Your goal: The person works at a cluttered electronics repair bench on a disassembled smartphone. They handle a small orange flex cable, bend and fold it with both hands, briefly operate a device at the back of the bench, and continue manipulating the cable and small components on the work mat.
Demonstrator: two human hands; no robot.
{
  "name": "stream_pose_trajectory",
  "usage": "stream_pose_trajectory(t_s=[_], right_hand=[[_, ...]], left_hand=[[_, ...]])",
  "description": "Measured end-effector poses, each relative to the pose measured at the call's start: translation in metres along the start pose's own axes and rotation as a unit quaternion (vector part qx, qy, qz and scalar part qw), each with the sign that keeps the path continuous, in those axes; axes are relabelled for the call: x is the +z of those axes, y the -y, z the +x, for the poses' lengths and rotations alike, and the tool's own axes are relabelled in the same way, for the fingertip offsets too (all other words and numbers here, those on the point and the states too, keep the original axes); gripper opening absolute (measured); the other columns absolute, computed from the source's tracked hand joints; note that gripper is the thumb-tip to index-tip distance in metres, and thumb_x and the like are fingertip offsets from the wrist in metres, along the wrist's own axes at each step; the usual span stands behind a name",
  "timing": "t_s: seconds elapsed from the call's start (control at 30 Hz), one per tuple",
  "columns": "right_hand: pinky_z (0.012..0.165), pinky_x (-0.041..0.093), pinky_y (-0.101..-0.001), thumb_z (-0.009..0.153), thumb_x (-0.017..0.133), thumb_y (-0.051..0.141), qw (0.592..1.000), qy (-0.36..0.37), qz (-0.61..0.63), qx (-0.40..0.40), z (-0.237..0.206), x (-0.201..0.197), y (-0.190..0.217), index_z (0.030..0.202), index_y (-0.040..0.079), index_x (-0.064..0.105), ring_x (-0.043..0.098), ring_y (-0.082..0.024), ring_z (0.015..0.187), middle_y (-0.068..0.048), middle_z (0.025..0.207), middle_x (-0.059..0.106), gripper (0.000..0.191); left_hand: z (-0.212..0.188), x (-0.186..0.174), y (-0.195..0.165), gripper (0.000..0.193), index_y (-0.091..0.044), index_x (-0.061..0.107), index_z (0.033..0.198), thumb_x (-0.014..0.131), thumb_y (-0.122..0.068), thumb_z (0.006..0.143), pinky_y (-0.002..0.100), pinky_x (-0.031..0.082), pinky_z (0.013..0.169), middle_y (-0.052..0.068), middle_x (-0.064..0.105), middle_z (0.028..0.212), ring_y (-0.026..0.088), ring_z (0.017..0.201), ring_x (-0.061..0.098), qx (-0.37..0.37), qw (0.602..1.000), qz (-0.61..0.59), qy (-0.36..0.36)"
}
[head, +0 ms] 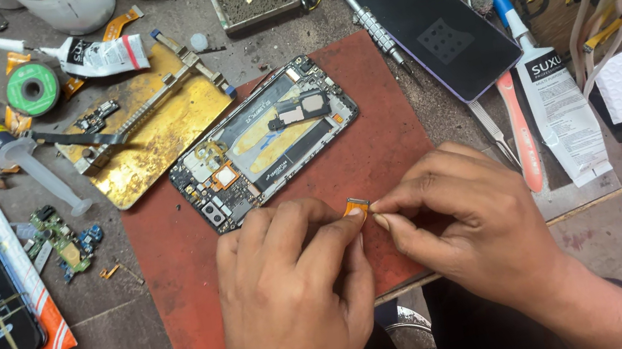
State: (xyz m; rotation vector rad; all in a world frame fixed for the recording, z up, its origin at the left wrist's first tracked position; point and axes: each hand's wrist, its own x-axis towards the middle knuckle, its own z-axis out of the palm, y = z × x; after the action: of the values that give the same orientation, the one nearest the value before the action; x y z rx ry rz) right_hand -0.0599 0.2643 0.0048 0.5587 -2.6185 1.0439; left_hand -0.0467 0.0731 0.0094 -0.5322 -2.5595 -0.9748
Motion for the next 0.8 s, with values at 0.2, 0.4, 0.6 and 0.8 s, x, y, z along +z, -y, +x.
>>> stream_pose_trajectory(t_s=[0.2,0.4,0.6,0.8], right_hand=[[0.064,0.05,-0.0319,0.077,0.083,0.007,1.0,-0.002,-0.001,0.002,-0.002,0.001,0.001,0.089,0.006,0.075,0.065,-0.019,0.076,-0.004,0.082,0.068,0.014],[0.062,0.05,-0.0298,0.077,0.083,0.007,1.0,-0.002,0.002,0.01,-0.002,0.002,0.003,0.089,0.006,0.076,0.065,-0.018,0.076,-0.003,0.082,0.069,0.014],[0.064,0.049,-0.0308,0.078,0.083,0.007,1.0,-0.006,-0.007,-0.009,-0.004,0.0,0.003,0.089,0.006,0.076,0.064,-0.018,0.077,-0.003,0.083,0.069,0.013],[0.062,0.049,-0.031,0.081,0.082,0.007,1.0,-0.005,-0.006,-0.005,-0.01,-0.002,0.005,0.089,0.006,0.077,0.064,-0.018,0.074,-0.004,0.082,0.07,0.01]], left_hand=[[-0.002,-0.001,-0.002,0.015,-0.012,0.076,0.097,0.077,-0.013,0.082,0.039,0.042,0.081,-0.001,0.064,0.095,0.021,0.092,0.059,0.0,1.0,0.001,0.001],[-0.002,-0.002,-0.001,0.015,-0.011,0.076,0.097,0.077,-0.013,0.082,0.039,0.042,0.082,0.0,0.064,0.095,0.021,0.092,0.06,-0.001,1.0,-0.005,0.0],[-0.004,-0.004,-0.002,0.014,-0.011,0.076,0.096,0.077,-0.013,0.082,0.04,0.042,0.082,0.0,0.064,0.094,0.022,0.091,0.059,0.005,1.0,-0.005,-0.004],[-0.011,-0.006,-0.006,0.012,-0.011,0.077,0.095,0.078,-0.013,0.084,0.041,0.042,0.081,0.001,0.063,0.094,0.024,0.091,0.058,0.015,1.0,0.007,-0.012]])
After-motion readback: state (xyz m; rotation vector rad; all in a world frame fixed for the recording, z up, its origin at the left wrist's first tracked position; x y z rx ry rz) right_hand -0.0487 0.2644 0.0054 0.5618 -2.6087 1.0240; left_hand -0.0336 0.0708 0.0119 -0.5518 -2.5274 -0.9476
